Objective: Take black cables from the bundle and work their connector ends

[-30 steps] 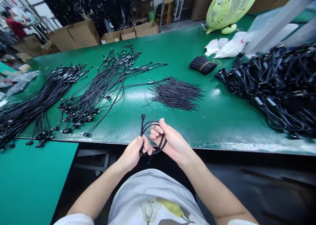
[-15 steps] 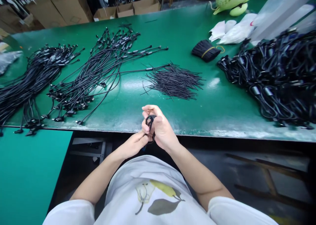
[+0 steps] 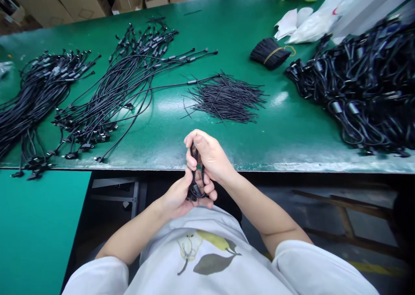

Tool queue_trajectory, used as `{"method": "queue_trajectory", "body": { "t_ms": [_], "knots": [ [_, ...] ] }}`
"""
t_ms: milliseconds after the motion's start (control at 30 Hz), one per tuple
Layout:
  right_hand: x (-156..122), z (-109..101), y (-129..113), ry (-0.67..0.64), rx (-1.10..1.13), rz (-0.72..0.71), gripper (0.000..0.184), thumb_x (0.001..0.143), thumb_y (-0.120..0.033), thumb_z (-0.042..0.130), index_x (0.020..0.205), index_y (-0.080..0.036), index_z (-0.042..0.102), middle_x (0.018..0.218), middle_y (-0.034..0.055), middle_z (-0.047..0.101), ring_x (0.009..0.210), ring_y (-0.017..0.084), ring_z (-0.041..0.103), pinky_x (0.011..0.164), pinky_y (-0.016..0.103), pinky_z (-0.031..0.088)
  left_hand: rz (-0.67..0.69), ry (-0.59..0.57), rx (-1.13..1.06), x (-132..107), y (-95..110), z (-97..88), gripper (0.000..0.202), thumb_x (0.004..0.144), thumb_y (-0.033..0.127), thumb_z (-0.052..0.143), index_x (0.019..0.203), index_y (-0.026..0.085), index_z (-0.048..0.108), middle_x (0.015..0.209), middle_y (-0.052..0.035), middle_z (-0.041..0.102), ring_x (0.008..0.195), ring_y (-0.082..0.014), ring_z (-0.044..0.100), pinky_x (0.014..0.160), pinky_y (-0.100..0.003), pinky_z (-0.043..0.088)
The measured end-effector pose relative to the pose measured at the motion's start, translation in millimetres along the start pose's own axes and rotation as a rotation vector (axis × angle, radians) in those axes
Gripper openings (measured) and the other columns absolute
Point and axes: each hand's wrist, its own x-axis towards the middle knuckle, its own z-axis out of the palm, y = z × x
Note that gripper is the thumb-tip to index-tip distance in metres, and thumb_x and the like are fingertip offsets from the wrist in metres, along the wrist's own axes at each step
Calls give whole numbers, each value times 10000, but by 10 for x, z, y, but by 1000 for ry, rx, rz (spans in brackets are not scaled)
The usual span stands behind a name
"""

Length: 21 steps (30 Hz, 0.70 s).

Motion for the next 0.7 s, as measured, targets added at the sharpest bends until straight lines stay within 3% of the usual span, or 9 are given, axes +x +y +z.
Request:
{"method": "queue_trajectory", "body": {
  "t_ms": [100, 167, 233, 333, 400, 433, 533, 600, 700],
  "knots": [
    [53, -42, 41, -39, 55, 54, 441, 873, -633, 529, 822, -201, 456, 495, -76, 452, 373, 65, 412, 378, 161, 357, -15, -58, -14, 37, 11, 21, 530, 764, 675, 642, 775, 160, 519, 631, 35, 419, 504, -88, 420, 429, -176, 403],
    [78, -115, 25, -54, 42, 95, 428, 882, -625, 510, 828, -208, 430, 509, -76, 458, 372, 79, 435, 380, 179, 381, -30, -81, 33, 39, 34, 45, 514, 790, 653, 634, 732, 163, 492, 608, 41, 408, 488, -87, 410, 449, -195, 424],
    [58, -220, -62, -65, -141, 45, 362, 929, -560, 464, 849, -208, 438, 568, -47, 522, 450, 113, 528, 447, 224, 460, -38, -89, 112, 18, 77, 57, 498, 818, 624, 628, 701, 166, 470, 597, 38, 415, 492, -95, 431, 482, -221, 449],
    [-78, -387, -284, -73, -746, -363, 255, 972, -420, 448, 932, -191, 555, 893, 59, 643, 878, 183, 650, 802, 357, 538, -13, -57, 273, -26, 187, 18, 479, 858, 600, 594, 695, 175, 444, 577, 50, 396, 467, -89, 417, 480, -222, 416],
    [-207, -463, -396, -204, -1185, -668, 200, 974, -313, 457, 1079, -217, 598, 1125, 70, 617, 1130, 206, 563, 1012, 426, 427, -17, -51, 482, -41, 285, -27, 490, 882, 629, 529, 706, 177, 455, 576, 47, 406, 477, -97, 433, 493, -232, 402],
    [-269, -486, -414, -319, -1361, -762, 229, 973, -254, 438, 1147, -223, 584, 1156, 66, 607, 1154, 203, 539, 1047, 441, 385, -46, -71, 624, -40, 336, -43, 501, 896, 638, 492, 704, 175, 469, 583, 36, 429, 502, -107, 456, 520, -244, 410],
    [-410, -517, -319, -620, -1706, -785, 211, 936, -121, 393, 1016, -154, 585, 889, 52, 619, 838, 172, 573, 864, 373, 445, -178, -165, 1009, -7, 469, -60, 495, 928, 600, 452, 695, 167, 512, 606, 8, 495, 584, -131, 486, 609, -272, 420],
    [-467, -537, -206, -620, -1828, -759, 172, 926, -127, 395, 831, -160, 534, 700, 19, 530, 614, 160, 478, 616, 318, 387, -238, -172, 1015, 16, 539, -66, 415, 904, 557, 538, 781, 162, 549, 649, 15, 510, 590, -127, 474, 610, -272, 416],
    [-507, -605, -130, -509, -1941, -795, 170, 933, -143, 390, 792, -174, 481, 657, 7, 465, 550, 162, 412, 511, 311, 222, -251, -94, 818, 8, 623, -118, 376, 846, 493, 669, 979, 151, 585, 807, -18, 587, 648, -130, 551, 659, -275, 458]
  ]
}}
